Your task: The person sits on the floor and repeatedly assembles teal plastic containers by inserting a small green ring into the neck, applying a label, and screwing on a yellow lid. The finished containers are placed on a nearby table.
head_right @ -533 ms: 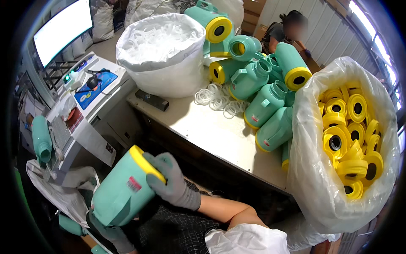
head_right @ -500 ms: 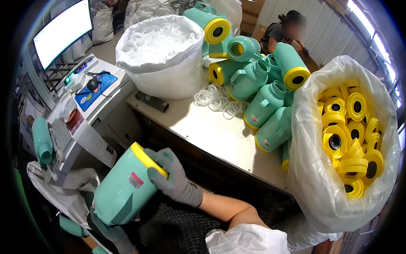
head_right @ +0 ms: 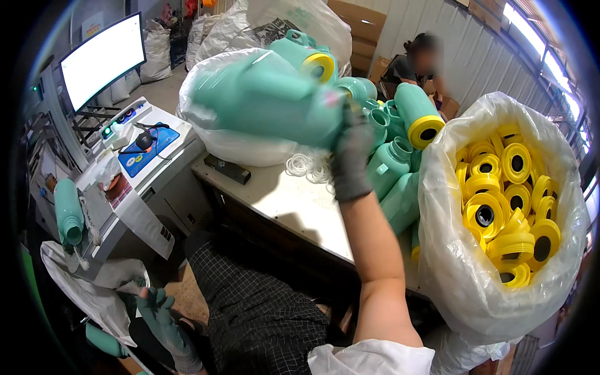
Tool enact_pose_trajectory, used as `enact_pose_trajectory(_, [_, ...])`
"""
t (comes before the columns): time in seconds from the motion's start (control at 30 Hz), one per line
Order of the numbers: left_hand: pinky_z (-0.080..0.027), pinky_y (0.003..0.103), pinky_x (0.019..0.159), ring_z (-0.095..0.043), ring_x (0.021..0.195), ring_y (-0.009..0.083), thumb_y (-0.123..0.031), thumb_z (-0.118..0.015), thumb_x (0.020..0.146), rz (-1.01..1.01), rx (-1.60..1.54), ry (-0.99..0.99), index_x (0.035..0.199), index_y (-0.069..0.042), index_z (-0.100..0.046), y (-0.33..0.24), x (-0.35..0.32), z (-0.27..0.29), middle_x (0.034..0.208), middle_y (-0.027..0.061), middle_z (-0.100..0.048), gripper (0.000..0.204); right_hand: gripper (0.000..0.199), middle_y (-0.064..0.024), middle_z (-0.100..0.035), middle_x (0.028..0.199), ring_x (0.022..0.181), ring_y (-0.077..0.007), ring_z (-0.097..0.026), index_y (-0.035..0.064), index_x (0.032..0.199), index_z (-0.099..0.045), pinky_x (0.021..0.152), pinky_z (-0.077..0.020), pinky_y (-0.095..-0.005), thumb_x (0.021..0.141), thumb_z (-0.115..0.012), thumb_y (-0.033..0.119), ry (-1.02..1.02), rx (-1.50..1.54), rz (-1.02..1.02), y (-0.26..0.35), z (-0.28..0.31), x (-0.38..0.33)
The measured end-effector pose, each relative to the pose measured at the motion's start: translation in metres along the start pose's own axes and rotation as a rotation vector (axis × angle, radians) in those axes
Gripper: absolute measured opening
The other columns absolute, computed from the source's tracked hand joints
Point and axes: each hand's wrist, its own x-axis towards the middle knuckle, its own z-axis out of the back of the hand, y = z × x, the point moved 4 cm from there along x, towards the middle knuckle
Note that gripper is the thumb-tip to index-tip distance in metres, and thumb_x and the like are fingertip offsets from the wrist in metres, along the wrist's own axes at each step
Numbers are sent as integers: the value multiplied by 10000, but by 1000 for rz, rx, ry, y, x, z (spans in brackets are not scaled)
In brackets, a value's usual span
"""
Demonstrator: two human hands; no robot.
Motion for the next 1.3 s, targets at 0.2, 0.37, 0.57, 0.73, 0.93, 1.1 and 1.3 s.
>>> enact_pose_trajectory(0.2, [-499, 299, 900, -579, 1004, 168, -52, -522, 992, 460, -177, -41, 1382, 51, -512, 15, -19, -1, 1180, 105, -571, 404, 594, -160, -601, 1425, 1227, -384, -633, 70, 1445, -518, 1016, -531, -603, 1015, -618, 468, -321, 214, 57, 34, 96, 146])
enact_pose_trajectory(0.37, [-509, 288, 849, -579, 911, 151, -65, -523, 1001, 528, -164, -26, 1292, 54, -545, 16, -21, -6, 1099, 108, -580, 315, 592, -168, -617, 1393, 1215, -365, -641, 37, 1429, -524, 995, -546, -559, 1002, -651, 427, -507, 96, 64, 11, 116, 182])
enact_pose_trajectory(0.57, [-510, 280, 800, -582, 881, 142, -77, -540, 1002, 521, -160, -3, 1250, 57, -555, 25, -25, -20, 1056, 100, -576, 282, 591, -177, -635, 1354, 1200, -341, -651, -4, 1409, -531, 971, -563, -507, 986, -691, 377, -667, -123, 119, 5, 155, 173])
enact_pose_trajectory(0.73, [-506, 261, 748, -594, 848, 127, -58, -533, 1012, 537, -280, 23, 1221, 31, -571, 49, -32, -7, 1019, 95, -604, 231, 576, -202, -676, 1250, 1083, -300, -698, -56, 1356, -541, 927, -576, -403, 923, -780, 240, -744, -344, 329, 8, 136, 150])
enact_pose_trajectory(0.93, [-525, 272, 809, -629, 893, 143, -39, -640, 957, 319, 237, -49, 1171, 4, -617, 50, -41, 55, 1015, 39, -647, 219, 286, -146, -710, 1205, 1081, -229, -670, -38, 1239, -663, 954, -535, -364, 1022, -665, 149, 53, -803, 527, -40, 16, 5])
enact_pose_trajectory(1.1, [-545, 369, 964, -637, 1139, 188, -67, -720, 941, 287, 373, -448, 1316, -24, -537, 37, -55, 110, 1206, 93, -607, 420, 440, -216, -562, 1439, 1288, -295, -570, -67, 1402, -539, 1116, -462, -411, 1007, -659, 87, 612, -790, 314, -166, -12, -215])
enact_pose_trajectory(1.3, [-533, 422, 928, -631, 1082, 316, -350, -775, 877, 771, 511, -1101, 1323, 13, -548, 120, -236, 261, 1225, 207, -595, 618, 314, -180, -676, 1202, 1032, -289, -660, -22, 1211, -668, 923, -534, -401, 902, -701, 23, 1434, -264, -205, -110, -126, -433])
